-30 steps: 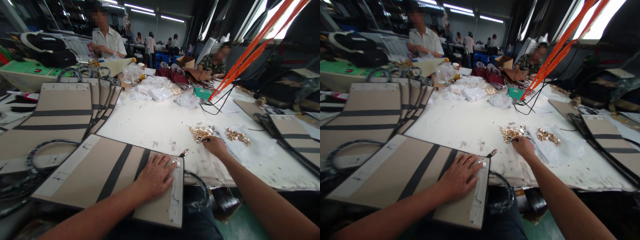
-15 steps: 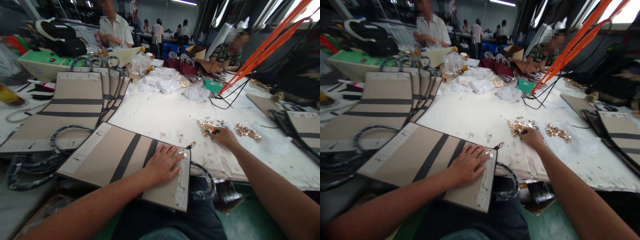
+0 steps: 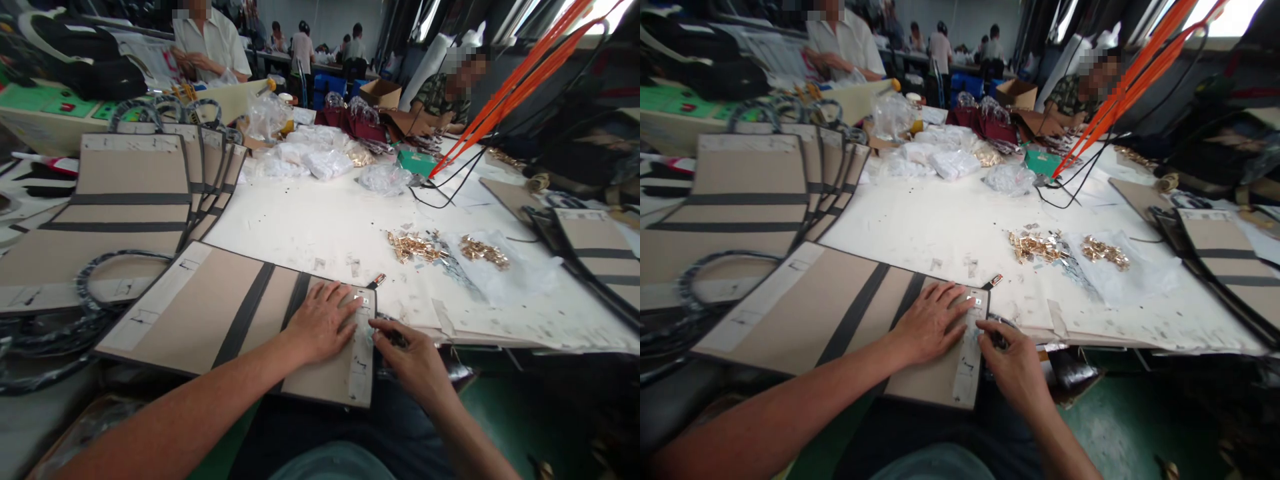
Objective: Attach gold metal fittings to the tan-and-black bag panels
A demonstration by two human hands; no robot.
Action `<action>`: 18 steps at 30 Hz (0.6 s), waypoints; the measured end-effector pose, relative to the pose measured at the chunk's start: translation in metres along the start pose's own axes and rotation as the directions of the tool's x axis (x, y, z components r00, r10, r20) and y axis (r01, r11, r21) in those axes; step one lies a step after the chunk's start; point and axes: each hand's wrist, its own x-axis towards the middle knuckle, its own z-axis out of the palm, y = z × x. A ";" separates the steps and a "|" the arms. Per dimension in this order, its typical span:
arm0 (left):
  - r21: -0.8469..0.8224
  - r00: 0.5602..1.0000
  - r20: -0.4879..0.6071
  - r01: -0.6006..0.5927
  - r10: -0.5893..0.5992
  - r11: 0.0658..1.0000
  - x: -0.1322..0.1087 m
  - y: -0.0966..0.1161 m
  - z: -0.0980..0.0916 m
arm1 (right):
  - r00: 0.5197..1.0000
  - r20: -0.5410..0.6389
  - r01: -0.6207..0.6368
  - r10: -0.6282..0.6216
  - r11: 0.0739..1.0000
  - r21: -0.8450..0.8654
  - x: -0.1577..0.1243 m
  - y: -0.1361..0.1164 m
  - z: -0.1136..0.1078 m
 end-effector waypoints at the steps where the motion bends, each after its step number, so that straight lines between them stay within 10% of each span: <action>1: 0.002 1.000 -0.006 -0.006 0.006 1.000 0.000 0.000 0.000 | 1.000 -0.010 0.027 -0.027 0.999 -0.019 0.000 0.001 0.006; 18: 0.016 0.999 -0.030 -0.015 0.016 1.000 -0.001 0.002 -0.002 | 0.978 0.012 0.198 -0.206 0.917 -0.346 0.009 0.019 0.028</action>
